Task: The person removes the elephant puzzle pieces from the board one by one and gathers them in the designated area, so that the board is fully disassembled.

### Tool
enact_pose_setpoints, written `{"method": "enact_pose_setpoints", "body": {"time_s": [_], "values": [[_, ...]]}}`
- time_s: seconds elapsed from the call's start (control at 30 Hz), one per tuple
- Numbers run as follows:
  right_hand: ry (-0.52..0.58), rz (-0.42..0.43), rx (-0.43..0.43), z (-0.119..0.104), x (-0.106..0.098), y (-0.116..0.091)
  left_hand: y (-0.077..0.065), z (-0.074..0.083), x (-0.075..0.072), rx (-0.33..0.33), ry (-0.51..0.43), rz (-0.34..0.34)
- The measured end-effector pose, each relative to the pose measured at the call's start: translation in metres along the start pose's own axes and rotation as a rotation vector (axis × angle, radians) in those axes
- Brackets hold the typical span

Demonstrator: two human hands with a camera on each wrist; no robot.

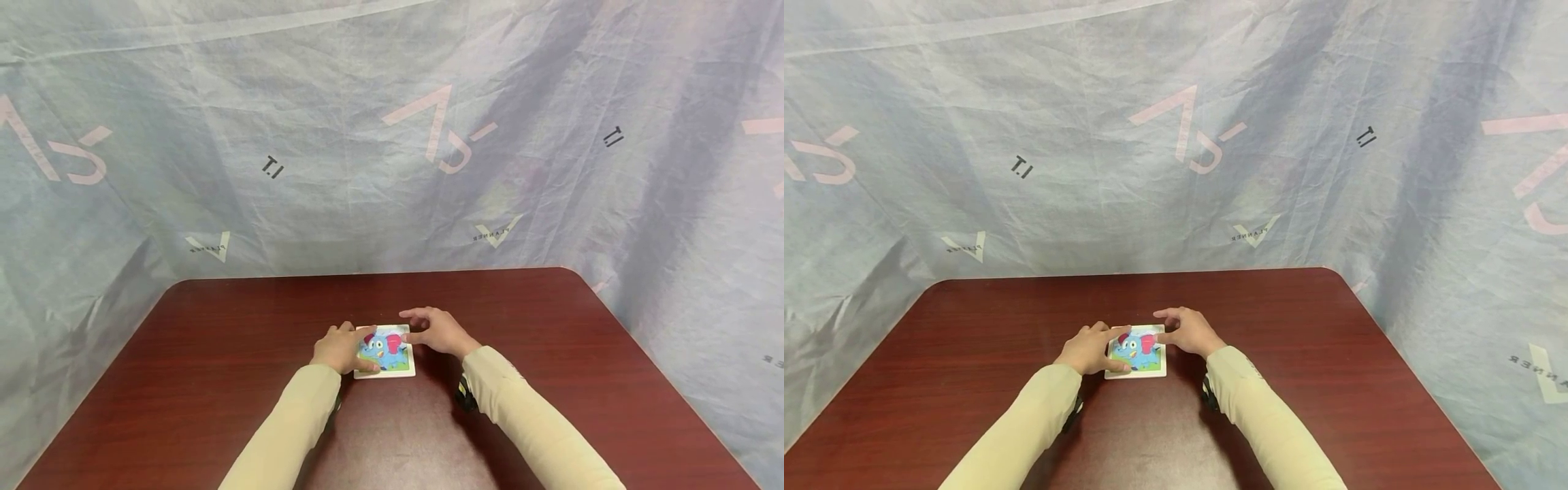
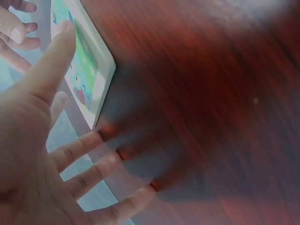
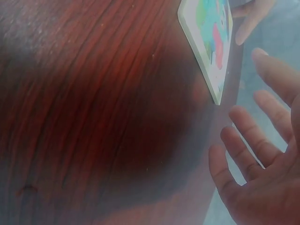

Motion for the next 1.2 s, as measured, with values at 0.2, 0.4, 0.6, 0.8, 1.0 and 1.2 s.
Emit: {"method": "enact_pose_setpoints", "body": {"time_s": [0.2,0.4,0.6,0.8,1.0,1.2], "values": [[-0.028,0.002,0.039,0.004,0.005,0.003,0.003,0.001,0.002,-0.010,0.014,-0.019],[-0.075,-0.013,0.017,0.003,0.009,0.007,0.004,0.002,0.002,-0.019,0.038,-0.020],[-0.104,-0.030,0.010,0.002,0.013,0.010,0.004,0.004,0.002,-0.030,0.058,-0.011],[-0.122,-0.023,-0.008,0.002,0.013,0.011,0.003,0.006,0.001,-0.031,0.065,-0.011],[-0.122,-0.032,-0.024,0.002,0.013,0.014,0.000,0.006,-0.001,-0.037,0.072,-0.018],[-0.148,-0.039,-0.016,0.004,0.013,0.017,-0.001,0.007,-0.004,-0.057,0.074,-0.022]]}}
Point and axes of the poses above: each hand's wrist, its own y-axis towards the middle knuckle, its own x-axis out of the palm, z = x × y, the point moved 4 cm from there along y, towards the middle knuckle, and after that the axes turned 6 degrees about z, right-handed, at the moved point
